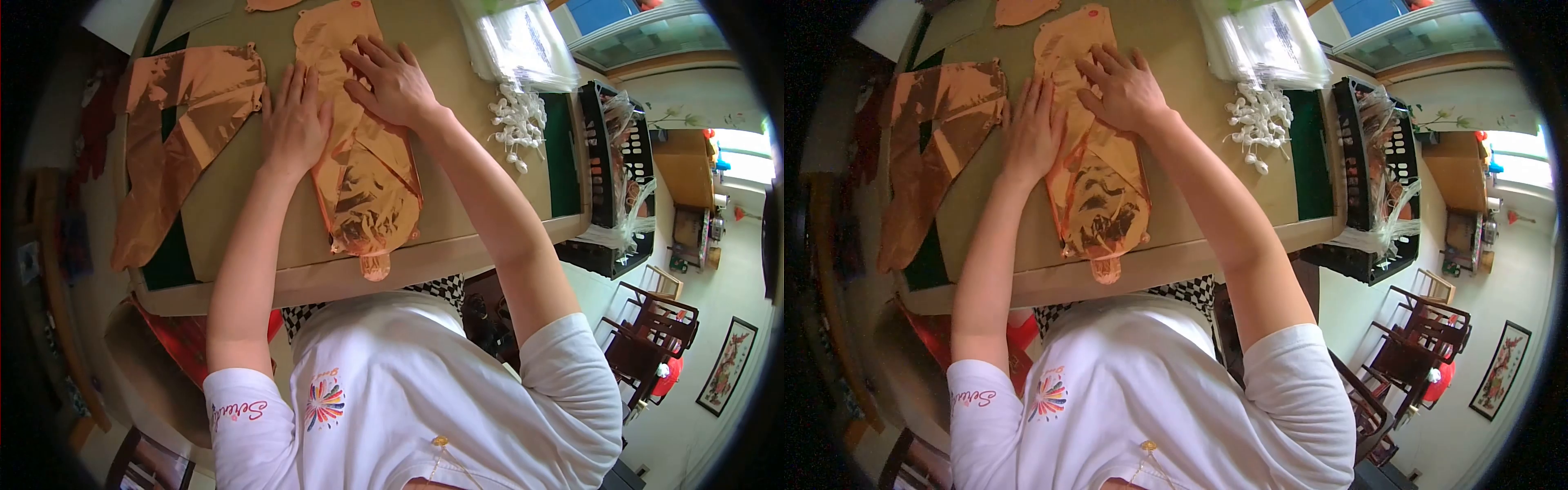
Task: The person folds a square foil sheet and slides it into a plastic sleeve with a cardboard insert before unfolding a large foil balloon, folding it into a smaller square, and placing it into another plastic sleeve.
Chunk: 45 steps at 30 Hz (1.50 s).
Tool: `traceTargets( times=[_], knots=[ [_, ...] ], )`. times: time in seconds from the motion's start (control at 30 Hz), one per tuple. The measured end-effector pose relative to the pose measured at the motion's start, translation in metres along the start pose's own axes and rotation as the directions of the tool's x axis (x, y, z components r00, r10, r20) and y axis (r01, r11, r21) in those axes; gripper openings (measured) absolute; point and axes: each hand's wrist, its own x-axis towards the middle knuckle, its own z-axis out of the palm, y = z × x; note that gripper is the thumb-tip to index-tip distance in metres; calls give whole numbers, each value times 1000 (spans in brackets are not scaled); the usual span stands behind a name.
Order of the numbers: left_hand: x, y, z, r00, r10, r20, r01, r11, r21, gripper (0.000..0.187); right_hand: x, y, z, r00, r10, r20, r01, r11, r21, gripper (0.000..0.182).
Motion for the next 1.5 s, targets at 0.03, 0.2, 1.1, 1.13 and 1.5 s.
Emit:
traceTargets(
  times=[0.03,0.2,1.1,1.13,1.5],
  knots=[
    [-1,-2,2,1000,5,-11,-6,1000,-14,53,-1,0,0,1000,3,3,-3,1000,-3,52],
    [-1,-2,1,1000,-20,16,21,998,-54,51,0,-2,-2,998,32,58,-32,999,-2,54],
    [-91,-10,-65,926,265,270,-197,947,-252,80,0,-3,-4,1000,23,18,-23,1000,6,51],
    [-94,-10,-67,921,276,276,-207,945,-255,81,0,-3,-4,1000,22,19,-22,1000,4,51],
    [-114,-9,-84,905,296,306,-179,916,-358,94,1,-2,-5,999,21,46,-21,1000,1,53]
  ],
)
